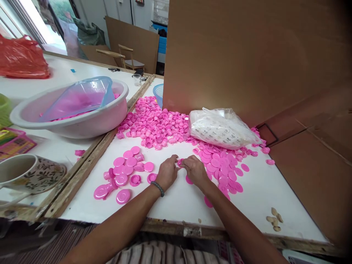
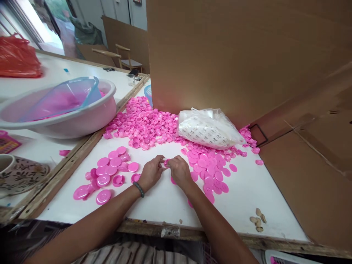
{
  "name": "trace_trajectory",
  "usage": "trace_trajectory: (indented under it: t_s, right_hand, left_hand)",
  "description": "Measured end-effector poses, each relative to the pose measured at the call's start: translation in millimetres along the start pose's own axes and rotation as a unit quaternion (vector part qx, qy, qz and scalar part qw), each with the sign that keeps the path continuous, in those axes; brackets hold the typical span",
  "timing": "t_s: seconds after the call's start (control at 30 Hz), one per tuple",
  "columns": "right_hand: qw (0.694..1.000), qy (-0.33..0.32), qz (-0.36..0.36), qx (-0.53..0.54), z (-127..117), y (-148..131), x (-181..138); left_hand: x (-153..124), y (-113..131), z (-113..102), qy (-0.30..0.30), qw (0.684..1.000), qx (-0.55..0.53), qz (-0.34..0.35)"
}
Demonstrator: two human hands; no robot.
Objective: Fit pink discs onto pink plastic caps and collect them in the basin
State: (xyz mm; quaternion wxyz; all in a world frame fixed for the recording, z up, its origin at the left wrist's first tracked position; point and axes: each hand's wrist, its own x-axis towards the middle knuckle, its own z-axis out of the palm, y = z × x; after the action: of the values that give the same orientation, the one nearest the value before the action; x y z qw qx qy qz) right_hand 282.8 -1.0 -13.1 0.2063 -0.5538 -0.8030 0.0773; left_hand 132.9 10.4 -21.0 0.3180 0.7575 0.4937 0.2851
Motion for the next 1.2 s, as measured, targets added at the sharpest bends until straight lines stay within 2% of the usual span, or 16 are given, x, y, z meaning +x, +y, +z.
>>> trace_trajectory:
  t_s: [0.23, 0.33, 0.4, 0.47, 0.53, 0.6, 0.63, 0.67, 0.73, 0.83, 0.9, 1.03, 1.2]
  right_hand:
    - [0.994, -0.012, -0.043, -0.099, 1.7, -4.1, 0.6]
    - [1.0, -0.004, 0.002, -0.024, 0.1, -2.7, 2.2]
    - [0.992, 0.01, 0.084, 0.097, -0.9, -1.2, 1.2]
    - [0.953, 0.012, 0.172, 0.25, -1.4, -1.3, -1.3]
    - [0.897, -0.001, 0.231, 0.376, -2.3, -3.6, -4.5]
    - [0.864, -0.008, 0.263, 0.429, -4.6, -6.9, -7.7]
    - [0.862, -0.005, 0.271, 0.429, -6.3, -8.4, -9.2]
    - [0.868, 0.0, 0.271, 0.416, -8.1, -9.5, -10.7]
    - [0.901, 0.005, 0.235, 0.365, -11.3, -10.2, -13.5]
    - [0.962, -0.005, 0.124, 0.242, -12.4, -8.1, -15.9]
    - [0.984, -0.018, 0.066, 0.162, -11.2, -5.8, -15.2]
    - [0.995, -0.043, 0.019, 0.088, -8.7, -2.4, -11.2]
    - [0.995, -0.026, 0.027, 0.095, -4.1, -3.6, -12.7]
  left_hand:
    - [-1.0, 0.9, 0.0, 0.0, 1.0, -0.012, -0.004]
    - [-1.3, 0.9, -3.1, 0.01, 1.0, -0.021, -0.007]
    - [-1.3, 1.6, -7.1, 0.02, 1.0, -0.022, -0.005]
    - [-1.1, 3.3, -11.9, 0.018, 0.999, -0.029, -0.002]
    - [-0.3, 5.5, -15.9, -0.003, 0.999, -0.046, -0.01]
    - [1.4, 7.3, -18.1, -0.025, 0.997, -0.064, -0.037]
    - [2.8, 7.7, -18.5, -0.033, 0.995, -0.075, -0.057]
    - [4.6, 7.8, -18.6, -0.04, 0.992, -0.087, -0.081]
    - [9.2, 7.0, -18.4, -0.053, 0.982, -0.113, -0.144]
    - [17.3, 4.8, -18.5, -0.073, 0.958, -0.159, -0.226]
    - [22.1, 3.4, -18.9, -0.082, 0.942, -0.194, -0.26]
    - [27.6, 0.8, -18.0, -0.113, 0.917, -0.231, -0.305]
    - [27.9, -2.7, -15.6, -0.115, 0.918, -0.237, -0.297]
